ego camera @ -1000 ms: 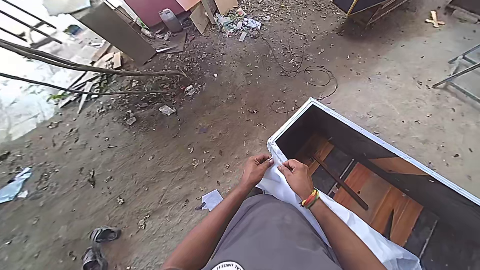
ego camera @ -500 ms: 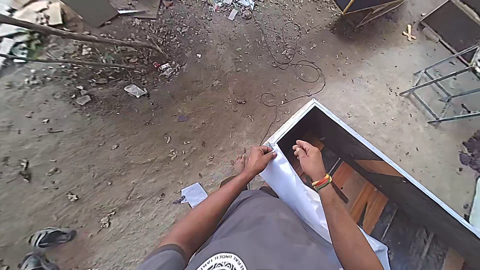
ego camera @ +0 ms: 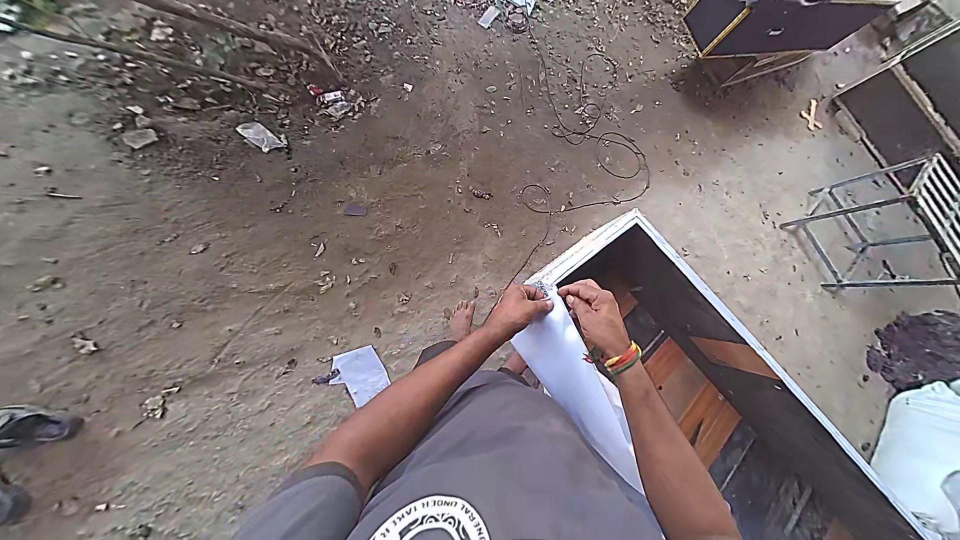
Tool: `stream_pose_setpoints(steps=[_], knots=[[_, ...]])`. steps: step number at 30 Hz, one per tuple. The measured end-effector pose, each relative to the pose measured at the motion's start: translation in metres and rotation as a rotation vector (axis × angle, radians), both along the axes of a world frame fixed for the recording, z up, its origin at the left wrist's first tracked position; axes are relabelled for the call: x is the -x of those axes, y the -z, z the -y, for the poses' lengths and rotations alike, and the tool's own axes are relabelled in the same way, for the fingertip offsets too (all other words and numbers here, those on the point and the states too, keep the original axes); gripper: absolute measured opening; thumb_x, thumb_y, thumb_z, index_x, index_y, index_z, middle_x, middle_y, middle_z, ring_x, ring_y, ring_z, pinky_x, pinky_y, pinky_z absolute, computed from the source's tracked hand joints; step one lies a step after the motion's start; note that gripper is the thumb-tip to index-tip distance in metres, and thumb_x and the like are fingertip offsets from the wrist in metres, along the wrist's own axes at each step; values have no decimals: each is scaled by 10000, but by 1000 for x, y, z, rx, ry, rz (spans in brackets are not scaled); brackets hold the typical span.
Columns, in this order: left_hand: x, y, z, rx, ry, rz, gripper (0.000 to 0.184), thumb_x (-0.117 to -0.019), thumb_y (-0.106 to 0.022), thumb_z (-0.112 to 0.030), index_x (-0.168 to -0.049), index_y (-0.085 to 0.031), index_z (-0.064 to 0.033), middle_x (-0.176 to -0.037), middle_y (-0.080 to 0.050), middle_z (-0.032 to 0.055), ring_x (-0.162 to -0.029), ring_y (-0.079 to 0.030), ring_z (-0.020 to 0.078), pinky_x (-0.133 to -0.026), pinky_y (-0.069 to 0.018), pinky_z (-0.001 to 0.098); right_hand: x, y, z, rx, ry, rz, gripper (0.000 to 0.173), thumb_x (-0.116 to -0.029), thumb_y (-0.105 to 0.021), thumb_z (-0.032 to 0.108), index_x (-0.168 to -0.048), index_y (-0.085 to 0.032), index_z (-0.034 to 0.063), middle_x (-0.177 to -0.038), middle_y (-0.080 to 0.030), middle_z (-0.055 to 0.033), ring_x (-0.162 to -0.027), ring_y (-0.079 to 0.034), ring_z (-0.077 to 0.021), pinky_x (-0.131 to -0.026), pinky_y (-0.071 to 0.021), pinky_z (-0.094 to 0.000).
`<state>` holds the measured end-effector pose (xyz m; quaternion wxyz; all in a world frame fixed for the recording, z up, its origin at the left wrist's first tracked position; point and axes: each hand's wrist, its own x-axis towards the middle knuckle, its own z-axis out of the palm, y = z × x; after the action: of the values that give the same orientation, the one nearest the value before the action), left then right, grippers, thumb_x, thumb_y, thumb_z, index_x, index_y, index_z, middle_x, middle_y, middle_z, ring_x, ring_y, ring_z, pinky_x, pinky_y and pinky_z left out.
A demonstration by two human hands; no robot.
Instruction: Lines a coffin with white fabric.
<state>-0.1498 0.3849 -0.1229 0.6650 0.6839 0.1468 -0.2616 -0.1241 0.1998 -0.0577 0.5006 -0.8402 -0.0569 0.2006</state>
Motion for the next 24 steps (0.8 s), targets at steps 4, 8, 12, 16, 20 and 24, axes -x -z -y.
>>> stream_pose_setpoints(steps=[4,8,12,16,20,24], knots=[[3,3,5,-66,-23,40,192,-902,-752,-219,-816,-719,-51,-681,-658,7,-614,-602,90,-645,-520,333,-1,3,-2,-25,76,-137,164,-949,-635,36,-1033,-775,37,-975,-750,-63,-750,-687,-97,-689,-587,-262],[1,-2,3,-147,39,40,215,-912,-734,-260,-827,-720,-64,-712,-651,15,-662,-602,120,-683,-510,386,0,13,-3,-43,132,-190,117,-856,-745,32,-969,-720,14,-805,-723,-62,-659,-669,-124,-627,-579,-295],[-2,-5,2,-158,68,4,211,-906,-740,-262,-841,-726,-63,-739,-666,28,-687,-619,138,-702,-518,405,-2,18,-4,10,139,-221,129,-853,-762,41,-953,-687,11,-774,-709,-67,-625,-669,-135,-599,-582,-306],[-2,-3,1,-131,58,3,206,-904,-744,-252,-829,-721,-62,-723,-662,22,-669,-614,126,-691,-518,392,-3,19,-6,23,159,-247,124,-863,-757,35,-957,-682,7,-782,-712,-72,-624,-679,-141,-606,-598,-310],[-3,-2,1,-142,78,8,209,-905,-738,-259,-820,-717,-69,-719,-657,16,-668,-611,123,-688,-515,390,-5,20,-7,101,146,-233,114,-862,-749,53,-952,-689,18,-776,-706,-68,-616,-671,-144,-607,-593,-323],[-4,-4,0,-156,91,17,219,-913,-727,-263,-821,-715,-65,-713,-655,19,-662,-610,126,-683,-514,396,-8,17,-11,213,87,-221,103,-869,-733,79,-958,-702,37,-806,-713,-69,-656,-689,-152,-659,-606,-350]])
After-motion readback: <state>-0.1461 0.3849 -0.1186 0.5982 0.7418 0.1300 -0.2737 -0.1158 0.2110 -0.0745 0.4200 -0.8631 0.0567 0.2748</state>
